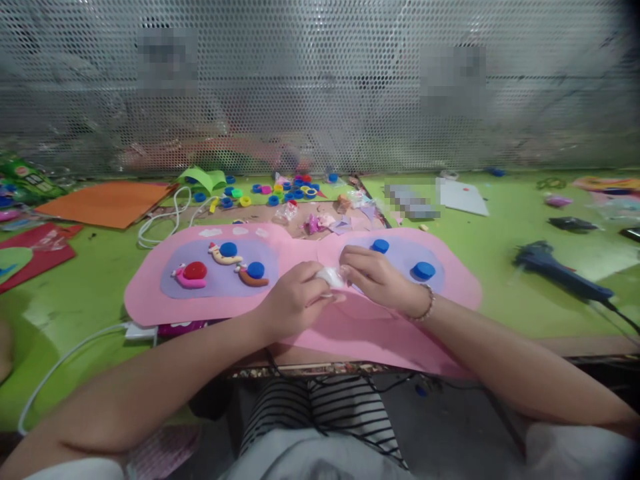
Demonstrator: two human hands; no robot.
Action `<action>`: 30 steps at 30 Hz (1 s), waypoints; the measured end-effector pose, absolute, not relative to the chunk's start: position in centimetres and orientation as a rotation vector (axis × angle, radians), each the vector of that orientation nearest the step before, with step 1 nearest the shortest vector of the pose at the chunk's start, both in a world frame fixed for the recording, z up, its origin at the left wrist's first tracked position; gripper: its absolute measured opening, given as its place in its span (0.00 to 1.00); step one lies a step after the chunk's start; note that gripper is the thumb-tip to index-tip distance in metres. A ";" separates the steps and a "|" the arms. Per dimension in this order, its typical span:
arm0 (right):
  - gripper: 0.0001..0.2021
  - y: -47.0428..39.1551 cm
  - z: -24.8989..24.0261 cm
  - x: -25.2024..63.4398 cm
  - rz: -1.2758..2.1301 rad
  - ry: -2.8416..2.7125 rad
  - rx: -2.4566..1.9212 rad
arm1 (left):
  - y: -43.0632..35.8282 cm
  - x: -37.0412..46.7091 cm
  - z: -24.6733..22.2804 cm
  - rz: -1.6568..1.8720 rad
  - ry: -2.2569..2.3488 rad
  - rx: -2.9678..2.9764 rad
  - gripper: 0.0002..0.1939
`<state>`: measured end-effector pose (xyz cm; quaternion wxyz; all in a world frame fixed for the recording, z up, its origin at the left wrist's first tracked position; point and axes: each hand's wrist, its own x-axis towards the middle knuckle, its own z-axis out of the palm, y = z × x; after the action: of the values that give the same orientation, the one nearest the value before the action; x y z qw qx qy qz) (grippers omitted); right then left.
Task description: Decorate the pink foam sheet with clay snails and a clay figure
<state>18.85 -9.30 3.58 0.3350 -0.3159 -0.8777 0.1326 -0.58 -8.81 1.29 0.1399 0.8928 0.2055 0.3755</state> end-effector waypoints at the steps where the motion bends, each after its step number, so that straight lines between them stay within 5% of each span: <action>1: 0.14 -9.2 3.6 18.9 0.395 -2.305 -0.820 | -8.8 -0.6 1.2 1.065 0.589 2.591 0.09; 10: 0.20 -9.7 3.9 18.6 0.696 -2.367 -0.972 | -9.0 -0.5 0.7 0.891 0.532 2.515 0.07; 30: 0.15 -9.5 2.7 18.0 0.554 -2.411 -0.892 | -9.3 -0.3 0.6 0.929 0.444 2.465 0.03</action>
<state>18.03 -9.48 2.67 0.2532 -0.3282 -0.8869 0.2039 -0.29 -9.25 0.59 0.2328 0.8974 0.1615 0.3383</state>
